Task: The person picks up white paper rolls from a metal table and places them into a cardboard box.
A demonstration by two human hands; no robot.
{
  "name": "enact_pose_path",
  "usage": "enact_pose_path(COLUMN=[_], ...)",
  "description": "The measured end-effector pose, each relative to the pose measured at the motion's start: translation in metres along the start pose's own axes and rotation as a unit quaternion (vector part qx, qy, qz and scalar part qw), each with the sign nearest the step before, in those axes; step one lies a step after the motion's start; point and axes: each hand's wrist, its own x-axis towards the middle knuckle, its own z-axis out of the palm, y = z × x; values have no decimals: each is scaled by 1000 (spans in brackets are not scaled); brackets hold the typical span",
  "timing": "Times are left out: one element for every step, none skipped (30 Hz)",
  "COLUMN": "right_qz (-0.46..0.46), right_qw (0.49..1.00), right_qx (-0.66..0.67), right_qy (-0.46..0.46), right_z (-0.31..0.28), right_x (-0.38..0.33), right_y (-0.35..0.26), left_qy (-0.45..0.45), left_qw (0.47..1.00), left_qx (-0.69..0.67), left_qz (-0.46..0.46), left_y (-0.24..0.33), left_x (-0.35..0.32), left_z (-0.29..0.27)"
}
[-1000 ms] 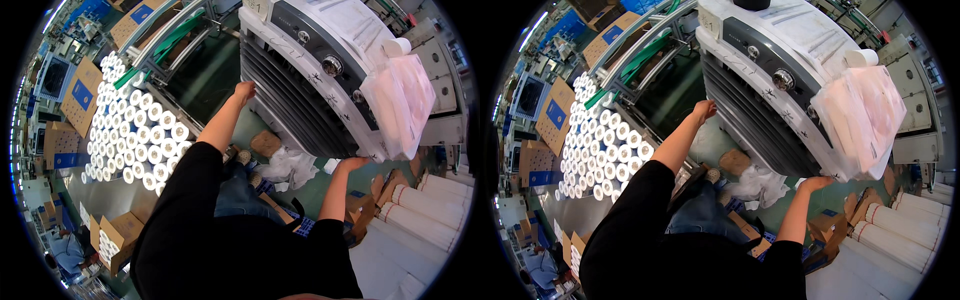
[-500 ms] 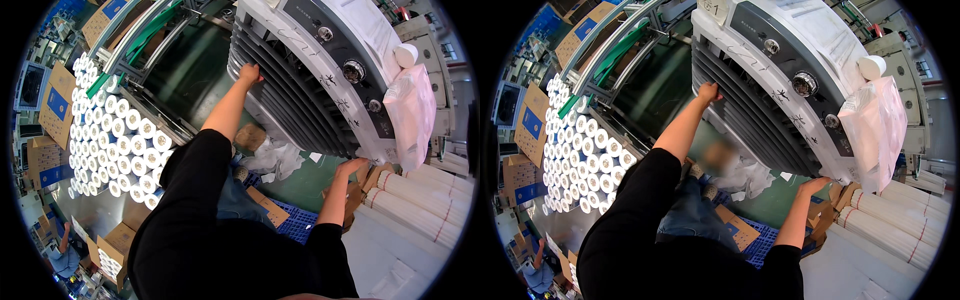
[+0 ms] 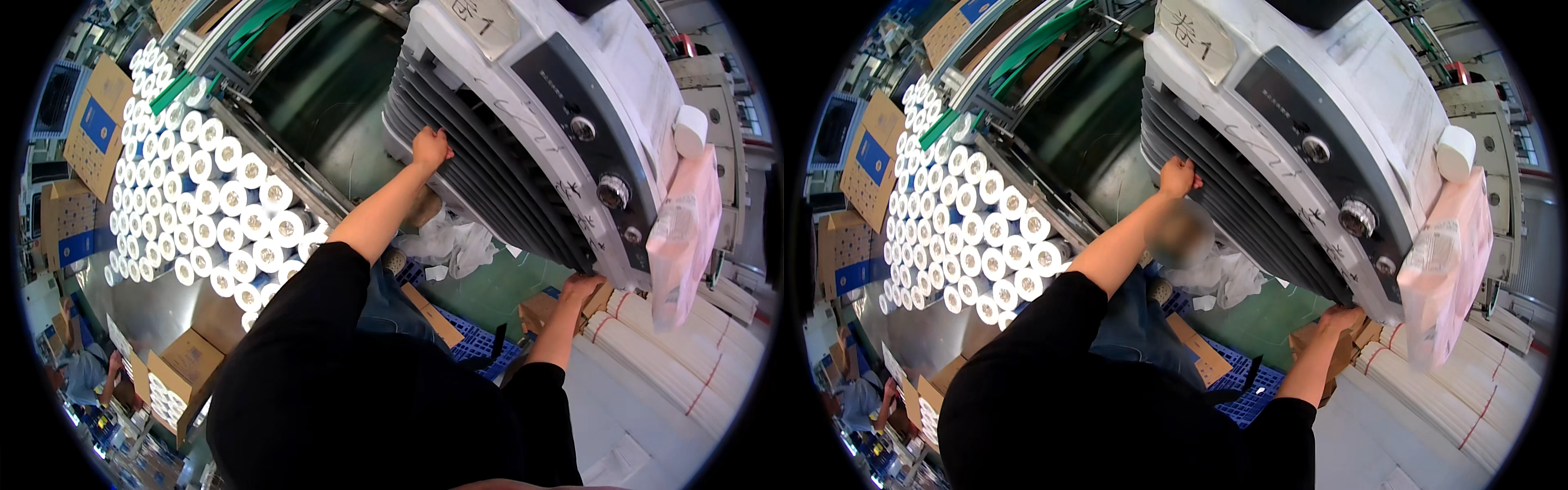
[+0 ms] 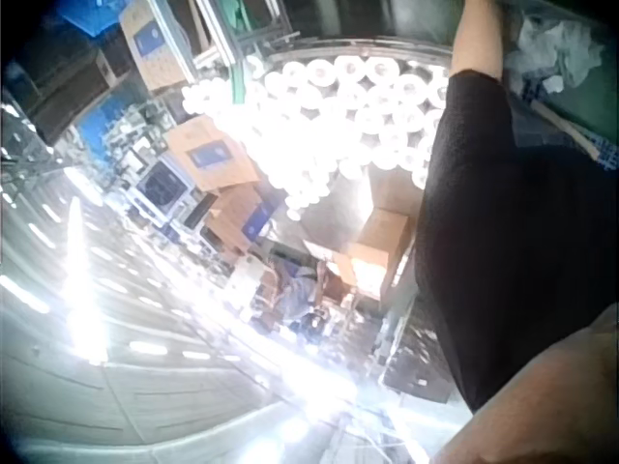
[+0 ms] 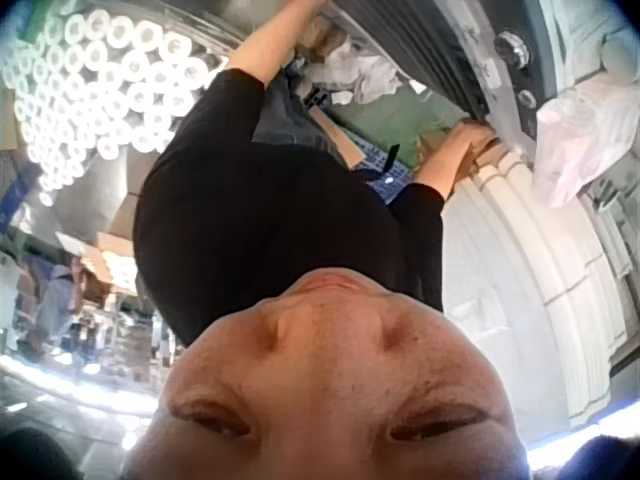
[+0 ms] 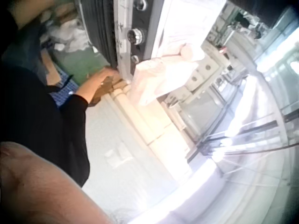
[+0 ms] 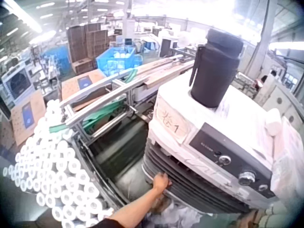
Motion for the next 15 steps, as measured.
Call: enact_pose_path(right_qz=[10, 21, 28, 48, 68, 86, 90, 96, 98, 137, 177, 215, 236, 274, 346], right_qw=[1000, 1000, 999, 998, 996, 994, 993, 992, 991, 984, 975, 963, 951, 847, 916], right_qx=[7, 13, 19, 8, -4, -13, -25, -38, -52, -36, -21, -6, 171, 264, 162], right_qy=[1, 3, 12, 31, 51, 67, 69, 69, 75, 106, 133, 163, -104, -370, -124], right_z=[11, 19, 21, 11, -1, -4, 7, 25, 37, 42, 40, 37, -20, -82, -50], right_x=[-8, -19, -29, -27, -26, -22, -21, -27, -34, -37, -41, -45, -33, -22, -32], right_y=[-3, -6, -11, -12, -14, -13, -17, -25, -28, -25, -25, -24, -3, 13, 34], left_qy=[6, 11, -39, -63, -86, -107, -2, 43, 82, 120, 84, 48, 1, -47, -8], left_qw=[1000, 1000, 999, 988, 964, 929, 928, 922, 912, 900, 887, 870, 847, 818, 828], left_qx=[-3, -6, -31, -128, -223, -316, -314, -312, -307, -301, -353, -404, -450, -495, -495], left_qz=[1, 1, -7, -60, -113, -161, -198, -227, -259, -290, -284, -278, -282, -288, -262], left_y=[-5, -10, -12, -21, -34, -52, -82, -104, -120, -123, -124, -120, -111, -101, -86], left_x=[-2, -4, -10, -11, -10, -3, 11, 23, 34, 42, 53, 59, 57, 51, 52], left_z=[-4, -9, -14, -22, -31, -36, -39, -41, -39, -37, -33, -25, -7, 12, 17])
